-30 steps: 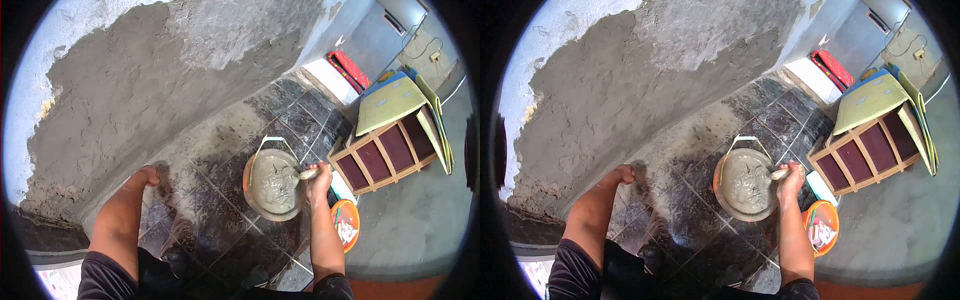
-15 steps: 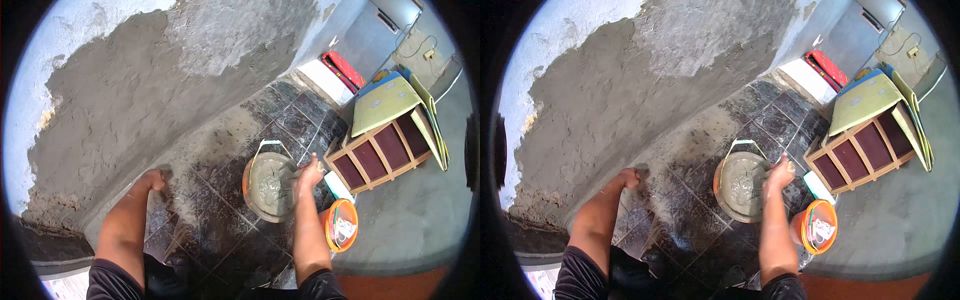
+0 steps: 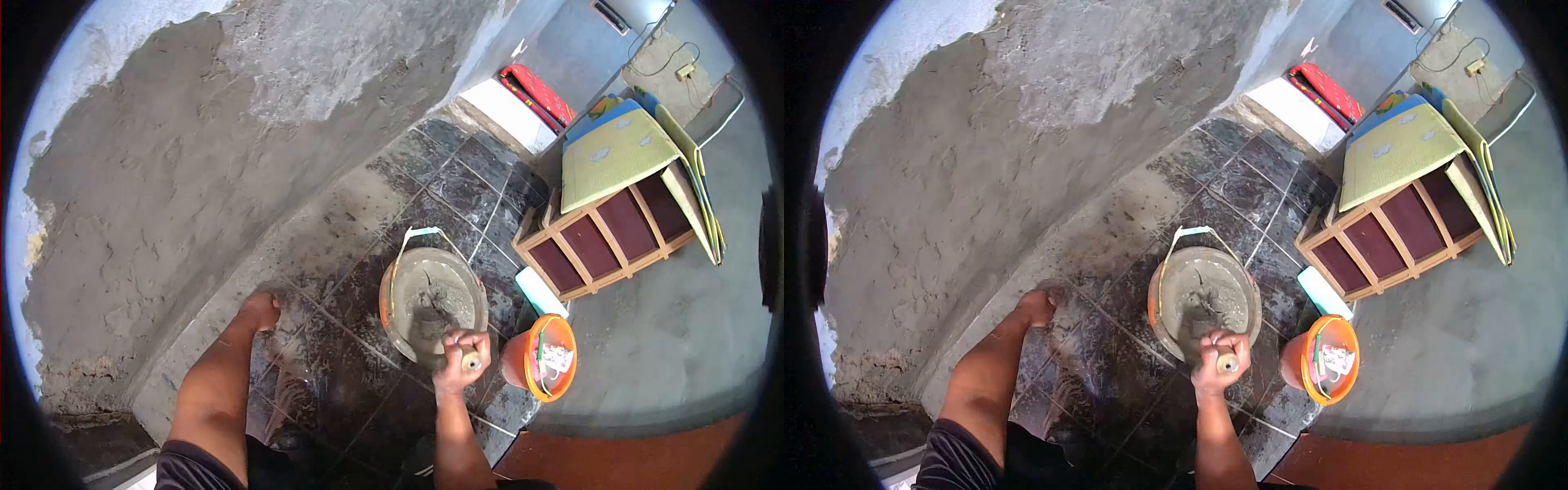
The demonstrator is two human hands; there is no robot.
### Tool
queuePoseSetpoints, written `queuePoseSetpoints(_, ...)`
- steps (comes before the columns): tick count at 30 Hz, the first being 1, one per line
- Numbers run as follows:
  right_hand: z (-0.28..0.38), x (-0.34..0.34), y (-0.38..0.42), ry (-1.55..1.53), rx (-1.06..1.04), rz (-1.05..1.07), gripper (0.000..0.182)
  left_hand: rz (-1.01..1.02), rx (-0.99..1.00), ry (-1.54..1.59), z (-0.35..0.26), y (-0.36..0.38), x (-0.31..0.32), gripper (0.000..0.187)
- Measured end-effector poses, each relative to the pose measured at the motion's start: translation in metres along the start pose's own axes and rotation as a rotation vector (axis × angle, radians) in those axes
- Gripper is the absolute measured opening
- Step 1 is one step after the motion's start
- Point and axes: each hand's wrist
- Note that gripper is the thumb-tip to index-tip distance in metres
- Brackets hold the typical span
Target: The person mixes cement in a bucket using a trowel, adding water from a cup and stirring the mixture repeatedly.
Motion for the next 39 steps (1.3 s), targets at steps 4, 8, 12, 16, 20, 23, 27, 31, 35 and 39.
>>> queuePoseSetpoints(4, 0.001, -0.014, 0.009, -0.014, -0.051, 0.013, 0.023, -0.019, -0.021, 0.097, -0.028, -0.001, -0.008, 0.039)
queuePoseSetpoints(8, 0.010, -0.020, 0.015, -0.026, -0.037, 0.033, 0.024, -0.216, 0.116, 0.120, -0.034, -0.022, 0.013, 0.029)
queuePoseSetpoints(12, 0.027, -0.037, -0.035, -0.075, -0.063, -0.097, 0.024, -0.246, 0.294, 0.127, -0.030, -0.024, 0.020, 0.028)
queuePoseSetpoints(16, 0.024, -0.044, -0.102, -0.252, -0.102, -0.217, 0.012, -0.090, 0.082, 0.073, -0.033, 0.002, -0.014, 0.036)
queuePoseSetpoints(20, -0.002, -0.042, -0.138, -0.223, 0.096, -0.304, 0.012, -0.117, -0.009, 0.102, 0.009, 0.005, -0.003, 0.039)
queuePoseSetpoints(23, -0.026, -0.042, -0.151, -0.247, 0.172, -0.295, 0.011, -0.111, 0.000, 0.087, 0.014, 0.010, -0.009, 0.040)
queuePoseSetpoints(27, -0.052, -0.039, -0.165, -0.218, 0.315, -0.289, 0.011, -0.178, -0.026, 0.148, -0.008, 0.008, -0.021, 0.040)
queuePoseSetpoints(31, -0.084, -0.026, -0.171, -0.081, 0.397, -0.268, 0.004, -0.281, 0.274, 0.383, -0.066, -0.012, -0.013, 0.042)
queuePoseSetpoints(35, -0.105, 0.002, -0.141, 0.164, 0.381, -0.121, 0.009, -0.174, 0.351, 0.792, -0.174, 0.010, -0.022, 0.044)
queuePoseSetpoints(39, -0.106, 0.001, -0.112, 0.083, 0.350, -0.118, 0.013, -0.383, 0.230, 0.761, -0.242, 0.008, 0.006, 0.045)
Point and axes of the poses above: each hand's wrist, its own y-axis away from the middle knuckle, its own x-axis out of the palm, z = x × y, and after that the axes turned 6 degrees about x, right-handed
